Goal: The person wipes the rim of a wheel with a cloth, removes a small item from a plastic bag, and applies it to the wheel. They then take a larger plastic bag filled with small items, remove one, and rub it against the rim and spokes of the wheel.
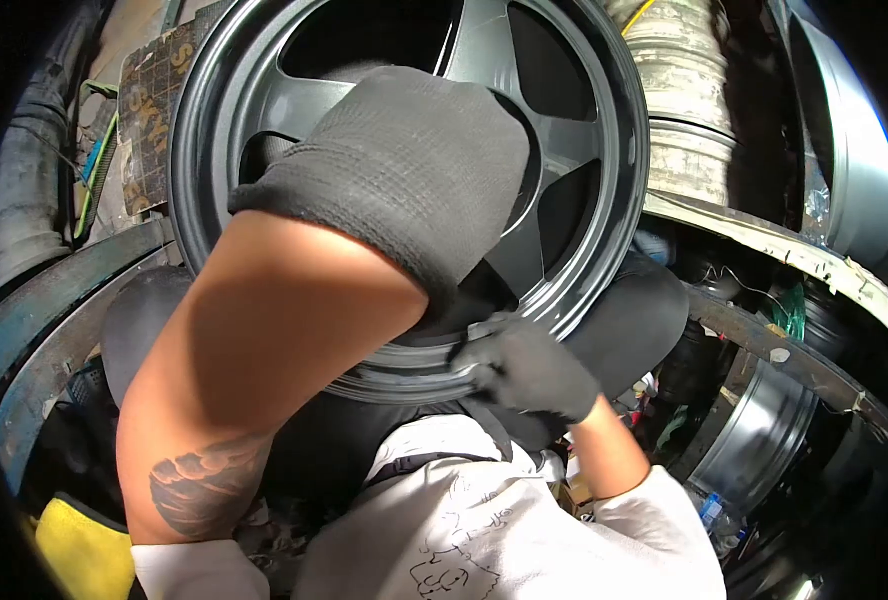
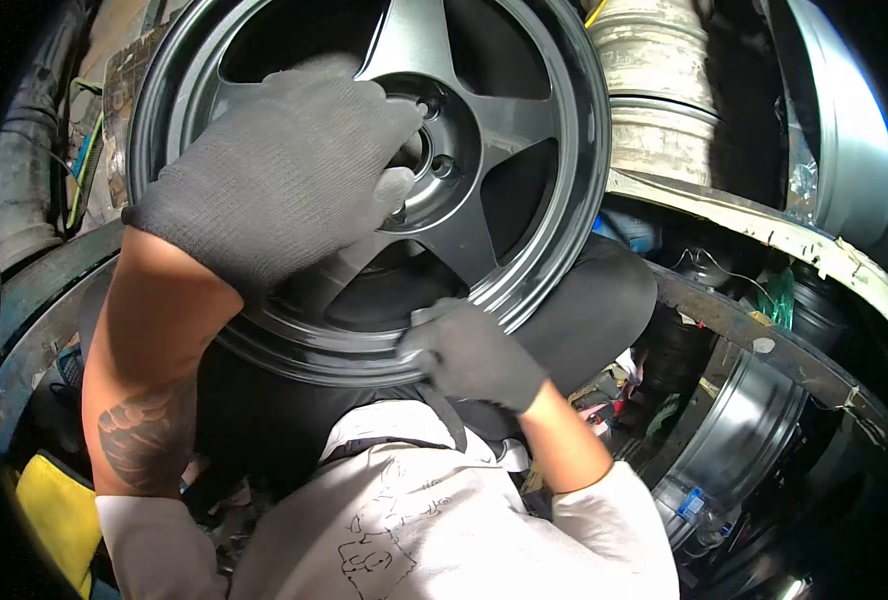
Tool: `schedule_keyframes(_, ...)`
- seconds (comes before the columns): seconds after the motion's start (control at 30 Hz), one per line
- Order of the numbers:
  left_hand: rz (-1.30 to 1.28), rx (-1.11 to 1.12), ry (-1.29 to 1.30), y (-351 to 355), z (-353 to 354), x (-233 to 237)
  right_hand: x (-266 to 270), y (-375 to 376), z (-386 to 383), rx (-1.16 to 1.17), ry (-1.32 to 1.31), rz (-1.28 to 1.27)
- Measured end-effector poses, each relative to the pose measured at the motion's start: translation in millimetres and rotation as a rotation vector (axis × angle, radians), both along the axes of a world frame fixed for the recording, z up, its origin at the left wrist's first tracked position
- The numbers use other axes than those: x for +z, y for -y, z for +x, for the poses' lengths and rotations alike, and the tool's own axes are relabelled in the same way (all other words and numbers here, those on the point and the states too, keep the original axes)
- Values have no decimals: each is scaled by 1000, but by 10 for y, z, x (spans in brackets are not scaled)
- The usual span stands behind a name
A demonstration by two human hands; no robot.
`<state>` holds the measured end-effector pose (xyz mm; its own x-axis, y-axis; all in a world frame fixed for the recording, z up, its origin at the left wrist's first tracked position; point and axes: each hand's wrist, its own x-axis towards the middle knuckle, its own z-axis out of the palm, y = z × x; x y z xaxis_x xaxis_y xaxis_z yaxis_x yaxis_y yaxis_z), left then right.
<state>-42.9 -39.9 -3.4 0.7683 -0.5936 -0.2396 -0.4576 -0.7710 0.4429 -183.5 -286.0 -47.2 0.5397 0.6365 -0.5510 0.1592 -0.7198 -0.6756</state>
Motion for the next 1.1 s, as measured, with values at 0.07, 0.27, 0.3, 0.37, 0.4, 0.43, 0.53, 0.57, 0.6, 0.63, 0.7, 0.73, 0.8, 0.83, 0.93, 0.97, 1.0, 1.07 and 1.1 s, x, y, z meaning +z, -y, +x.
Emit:
schedule_keyframes(0.07,17,-32,9,46,9,21,-68,-123,-120,-81,37,62)
schedule_keyframes(0.27,59,0,-11,21,-29,13,64,201,4,-61,-23,-160)
schedule_keyframes(0.3,27,1,22,5,-32,-13,27,134,-25,-62,13,-90)
schedule_keyframes(0.37,-36,-14,96,16,-29,-76,-87,-78,-153,-80,91,52)
schedule_keyframes(0.4,-16,-13,76,34,-22,-73,-92,-109,-144,-114,25,84)
schedule_keyframes(0.43,3,-9,55,46,-16,-68,-85,-137,-119,-145,-42,114)
schedule_keyframes(0.53,73,-4,-24,33,-17,-13,-17,23,-33,-279,-101,123)
schedule_keyframes(0.57,100,-9,-54,31,-24,-2,28,100,-17,-299,-59,36)
schedule_keyframes(0.6,56,-2,-12,30,-28,-14,51,136,-19,-323,-15,-52)
schedule_keyframes(0.63,12,5,32,27,-31,-31,36,142,-50,-320,1,-22)
schedule_keyframes(0.7,-60,22,100,18,-47,-84,1,119,-108,-209,31,-21)
schedule_keyframes(0.73,-88,33,123,10,-70,-132,-13,90,-135,-150,45,-18)
schedule_keyframes(0.8,-53,28,107,-14,-75,-136,-28,17,-146,-126,20,-61)
schedule_keyframes(0.83,6,8,67,-6,-59,-88,-26,-17,-135,-131,6,-44)
schedule_keyframes(0.93,42,-7,43,0,-42,-23,-15,-18,-121,-141,-63,-33)
schedule_keyframes(0.97,30,-5,51,4,-43,-12,-11,27,-120,-144,-104,-21)
schedule_keyframes(1.0,26,-2,63,6,-51,-1,-8,61,-117,-147,-144,-10)
schedule_keyframes(1.07,17,8,84,1,-68,14,0,92,-119,-119,-120,-28)
schedule_keyframes(1.1,8,19,74,-2,-68,12,-6,90,-114,-102,-108,-33)
